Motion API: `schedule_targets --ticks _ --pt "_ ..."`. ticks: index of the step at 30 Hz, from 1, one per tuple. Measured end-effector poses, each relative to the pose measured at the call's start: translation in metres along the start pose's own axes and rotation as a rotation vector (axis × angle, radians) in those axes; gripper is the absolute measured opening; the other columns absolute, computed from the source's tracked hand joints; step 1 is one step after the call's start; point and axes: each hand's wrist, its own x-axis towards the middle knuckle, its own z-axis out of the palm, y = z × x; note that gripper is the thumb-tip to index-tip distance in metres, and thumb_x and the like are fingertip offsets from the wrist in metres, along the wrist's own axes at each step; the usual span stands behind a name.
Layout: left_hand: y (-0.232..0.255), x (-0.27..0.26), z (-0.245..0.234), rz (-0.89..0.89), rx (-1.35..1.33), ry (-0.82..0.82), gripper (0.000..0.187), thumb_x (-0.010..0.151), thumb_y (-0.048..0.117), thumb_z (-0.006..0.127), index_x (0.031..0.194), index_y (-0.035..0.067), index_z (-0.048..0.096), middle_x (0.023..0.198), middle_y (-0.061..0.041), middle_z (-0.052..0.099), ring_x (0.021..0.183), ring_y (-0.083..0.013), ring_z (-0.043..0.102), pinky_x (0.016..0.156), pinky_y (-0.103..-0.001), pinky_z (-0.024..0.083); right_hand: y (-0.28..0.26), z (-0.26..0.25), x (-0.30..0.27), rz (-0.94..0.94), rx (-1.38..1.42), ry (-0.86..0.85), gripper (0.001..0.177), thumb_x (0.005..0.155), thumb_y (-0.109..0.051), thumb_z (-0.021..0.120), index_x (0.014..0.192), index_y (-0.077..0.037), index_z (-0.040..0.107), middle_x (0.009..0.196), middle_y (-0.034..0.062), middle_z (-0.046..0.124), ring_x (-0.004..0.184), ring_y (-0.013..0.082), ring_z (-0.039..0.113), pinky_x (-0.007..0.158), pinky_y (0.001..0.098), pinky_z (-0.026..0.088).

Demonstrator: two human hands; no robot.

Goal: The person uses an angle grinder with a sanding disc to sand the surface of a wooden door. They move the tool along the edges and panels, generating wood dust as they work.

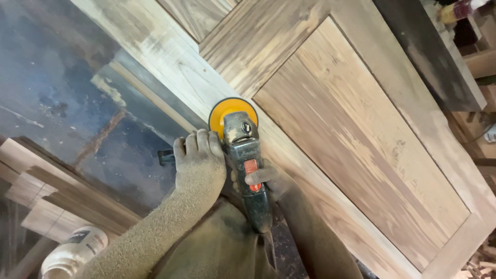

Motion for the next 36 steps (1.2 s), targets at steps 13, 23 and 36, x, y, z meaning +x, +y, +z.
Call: schedule_targets --ticks 13,23,36 --pt "0.066 -0.038 0.005 -0.001 -0.013 0.04 0.044 0.081 0.018 0.063 0.118 -0.005 0.064 0.115 -0.018 0.064 0.098 -0.0306 0.061 0.092 -0.049 0.046 0.035 -0.035 -0.057 -0.015 0.093 0.02 0.055 0.067 -0.008 0.078 0.12 0.0 0.065 0.097 0.0138 0.072 0.084 0.0256 0.071 0.079 0.04 0.059" --pt "0.108 -0.059 0.007 0.005 0.028 0.012 0.046 0.078 0.021 0.064 0.117 -0.004 0.065 0.111 -0.016 0.065 0.094 -0.0285 0.061 0.088 -0.046 0.049 0.052 -0.06 -0.089 -0.02 0.105 -0.029 0.057 0.066 -0.008 0.077 0.122 -0.002 0.065 0.101 0.0135 0.072 0.088 0.0264 0.071 0.082 0.0406 0.059" --pt "0.156 -0.085 0.007 -0.034 0.012 -0.058 0.049 0.078 0.023 0.063 0.118 -0.004 0.063 0.103 -0.013 0.062 0.09 -0.0266 0.059 0.085 -0.043 0.048 0.074 -0.084 -0.127 -0.027 0.171 -0.082 0.061 0.066 -0.007 0.075 0.125 -0.003 0.064 0.101 0.0102 0.069 0.089 0.0233 0.068 0.083 0.0369 0.056"
